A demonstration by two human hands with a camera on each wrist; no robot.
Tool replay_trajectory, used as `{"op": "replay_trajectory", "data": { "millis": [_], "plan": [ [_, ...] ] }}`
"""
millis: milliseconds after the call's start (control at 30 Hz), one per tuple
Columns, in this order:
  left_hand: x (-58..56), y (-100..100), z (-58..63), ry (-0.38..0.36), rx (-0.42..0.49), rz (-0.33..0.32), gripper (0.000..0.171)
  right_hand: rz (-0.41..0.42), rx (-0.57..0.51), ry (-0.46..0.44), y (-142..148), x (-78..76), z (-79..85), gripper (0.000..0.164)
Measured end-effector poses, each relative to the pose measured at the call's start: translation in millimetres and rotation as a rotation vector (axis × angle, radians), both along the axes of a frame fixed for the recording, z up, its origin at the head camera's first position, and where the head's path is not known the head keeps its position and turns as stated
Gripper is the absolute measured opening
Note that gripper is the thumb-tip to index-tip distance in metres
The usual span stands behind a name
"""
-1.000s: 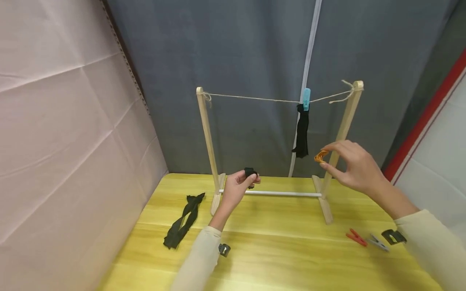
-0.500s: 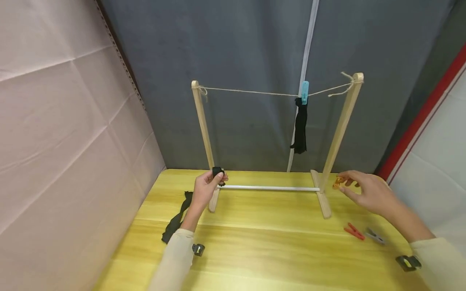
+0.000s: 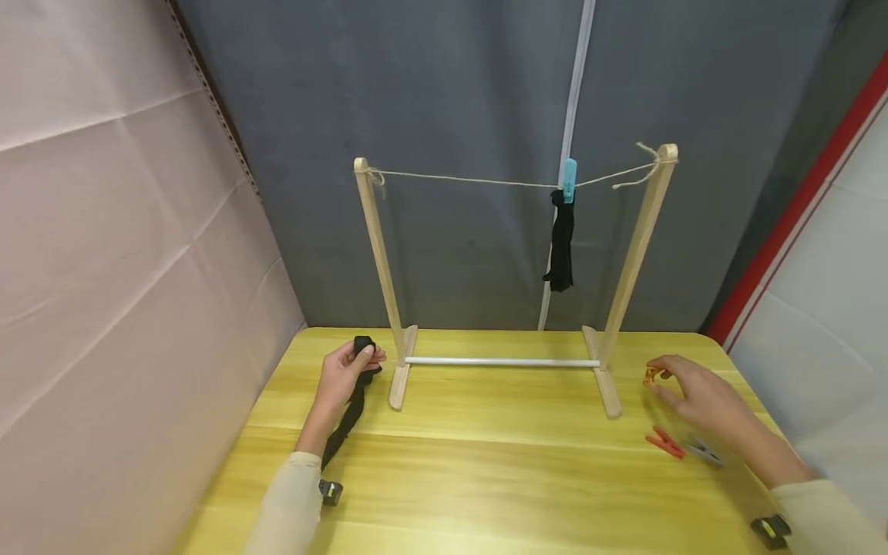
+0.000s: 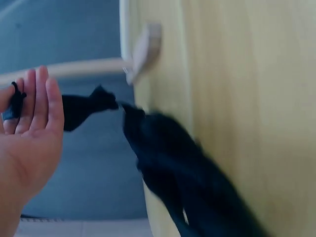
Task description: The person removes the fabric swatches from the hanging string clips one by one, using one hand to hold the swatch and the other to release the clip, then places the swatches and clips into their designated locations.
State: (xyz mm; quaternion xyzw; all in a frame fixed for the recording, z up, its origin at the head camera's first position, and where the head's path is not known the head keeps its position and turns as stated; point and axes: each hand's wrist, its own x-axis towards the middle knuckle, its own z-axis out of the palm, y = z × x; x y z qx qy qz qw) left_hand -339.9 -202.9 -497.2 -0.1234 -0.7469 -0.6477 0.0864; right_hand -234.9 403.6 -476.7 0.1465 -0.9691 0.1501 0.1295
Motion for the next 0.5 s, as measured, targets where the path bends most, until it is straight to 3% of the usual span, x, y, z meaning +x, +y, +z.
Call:
{"op": "replay_trajectory", "data": {
  "millis": [200, 367, 500],
  "plan": [
    [10.4, -37, -5.9, -0.113, -0.075, -0.041, 0.041, -0.034, -0.022, -0.044, 0, 4.5, -10.7, 0.041],
    [24.4, -55, -7.9, -0.246, -0.191, -0.03, 0.045, -0.052, -0.042, -0.083, 2, 10.4, -17.9, 0.044],
    [35.5, -68, -11.0, -0.355, -0.285, -0.06, 0.045, -0.063, -0.05, -0.094, 2, 14.4, -20.7, 0.043]
  ]
}}
